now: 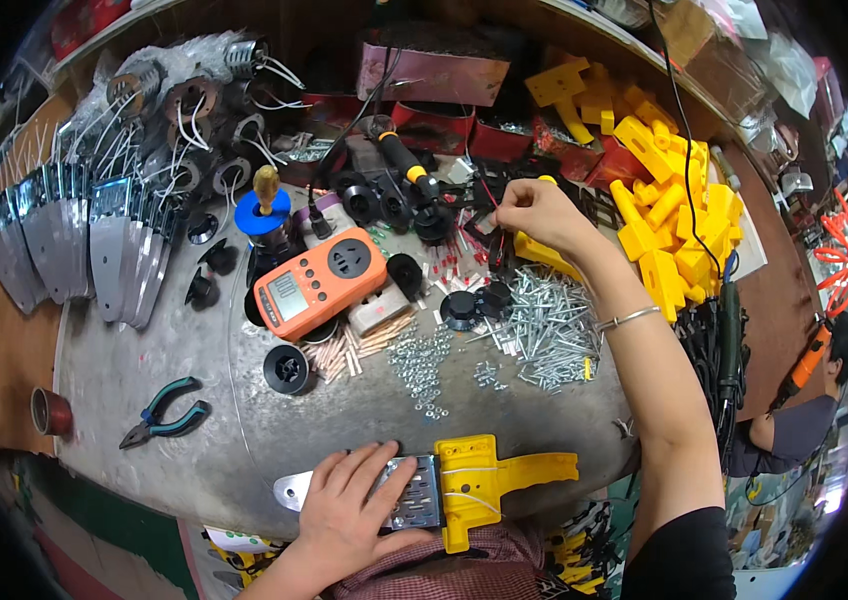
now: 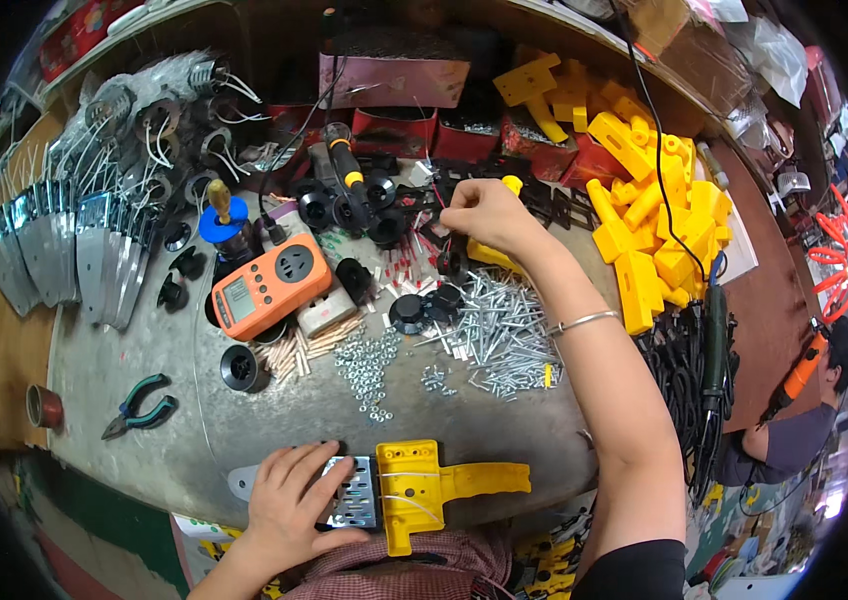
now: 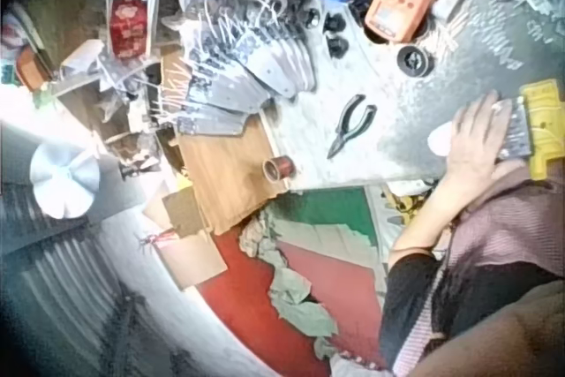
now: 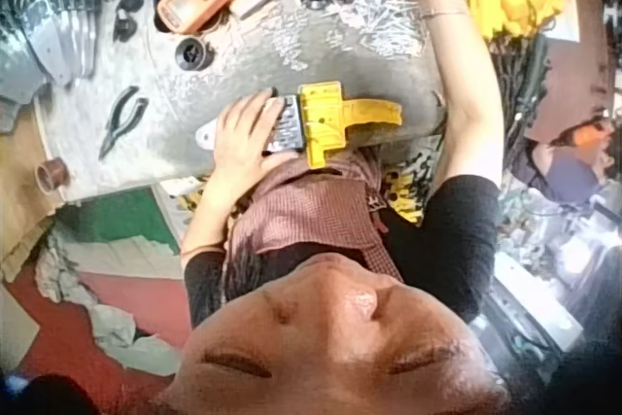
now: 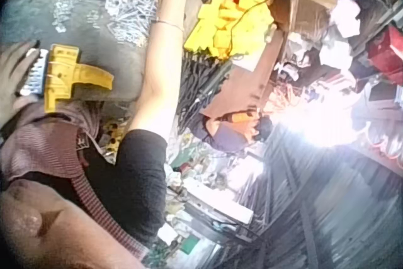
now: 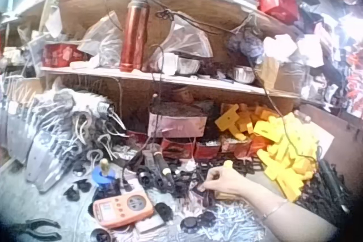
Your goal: Assembling the internal components, wiring, and housing of a small handheld power tool, including screw driving and soldering.
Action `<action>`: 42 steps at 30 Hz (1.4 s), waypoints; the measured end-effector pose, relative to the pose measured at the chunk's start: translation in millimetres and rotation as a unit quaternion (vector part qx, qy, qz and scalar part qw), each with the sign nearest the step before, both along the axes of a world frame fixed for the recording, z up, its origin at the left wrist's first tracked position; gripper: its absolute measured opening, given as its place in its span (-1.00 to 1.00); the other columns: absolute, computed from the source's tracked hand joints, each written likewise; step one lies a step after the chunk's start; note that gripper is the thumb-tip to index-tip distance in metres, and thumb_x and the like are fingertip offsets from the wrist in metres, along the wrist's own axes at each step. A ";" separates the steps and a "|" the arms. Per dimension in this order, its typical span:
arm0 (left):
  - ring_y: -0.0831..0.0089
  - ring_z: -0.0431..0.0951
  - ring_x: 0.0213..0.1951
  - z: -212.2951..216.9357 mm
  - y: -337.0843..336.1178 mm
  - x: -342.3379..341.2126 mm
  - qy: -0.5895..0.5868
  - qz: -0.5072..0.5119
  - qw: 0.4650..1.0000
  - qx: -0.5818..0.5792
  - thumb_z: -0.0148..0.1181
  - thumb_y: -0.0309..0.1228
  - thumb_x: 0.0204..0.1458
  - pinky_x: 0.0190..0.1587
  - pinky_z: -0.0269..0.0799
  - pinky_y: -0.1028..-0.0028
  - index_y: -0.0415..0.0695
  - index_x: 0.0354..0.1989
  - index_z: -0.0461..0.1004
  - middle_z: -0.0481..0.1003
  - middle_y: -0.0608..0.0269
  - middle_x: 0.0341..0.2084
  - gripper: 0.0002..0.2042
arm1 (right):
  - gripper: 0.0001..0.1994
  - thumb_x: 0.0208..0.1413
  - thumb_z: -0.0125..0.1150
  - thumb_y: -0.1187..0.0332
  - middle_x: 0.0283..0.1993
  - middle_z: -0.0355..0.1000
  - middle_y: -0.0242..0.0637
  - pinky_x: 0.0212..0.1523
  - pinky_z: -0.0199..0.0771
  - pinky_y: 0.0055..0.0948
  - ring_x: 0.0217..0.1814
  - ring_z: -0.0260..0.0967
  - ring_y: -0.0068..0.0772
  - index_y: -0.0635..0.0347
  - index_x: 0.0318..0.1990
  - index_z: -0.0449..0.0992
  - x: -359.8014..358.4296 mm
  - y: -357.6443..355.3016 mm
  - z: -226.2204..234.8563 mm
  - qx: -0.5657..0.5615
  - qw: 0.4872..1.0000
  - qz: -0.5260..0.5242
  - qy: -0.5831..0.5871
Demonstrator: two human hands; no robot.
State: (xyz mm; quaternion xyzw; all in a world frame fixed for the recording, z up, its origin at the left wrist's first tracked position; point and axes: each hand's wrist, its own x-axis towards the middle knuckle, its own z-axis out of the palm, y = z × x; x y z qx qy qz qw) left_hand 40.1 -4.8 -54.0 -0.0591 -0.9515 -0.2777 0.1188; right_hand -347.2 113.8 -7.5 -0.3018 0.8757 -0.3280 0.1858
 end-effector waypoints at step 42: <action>0.49 0.50 -0.52 16.4 -21.7 -2.8 0.113 0.271 0.890 0.348 0.15 -0.48 0.09 -0.48 0.29 0.60 -0.30 -0.35 0.58 0.48 0.18 -0.57 -0.86 | -0.86 -0.05 0.27 0.35 -0.48 0.52 -0.20 -0.36 0.49 -0.38 -0.46 0.51 -0.35 0.22 -0.37 0.57 53.2 -78.6 -29.0 0.017 0.995 0.092 0.039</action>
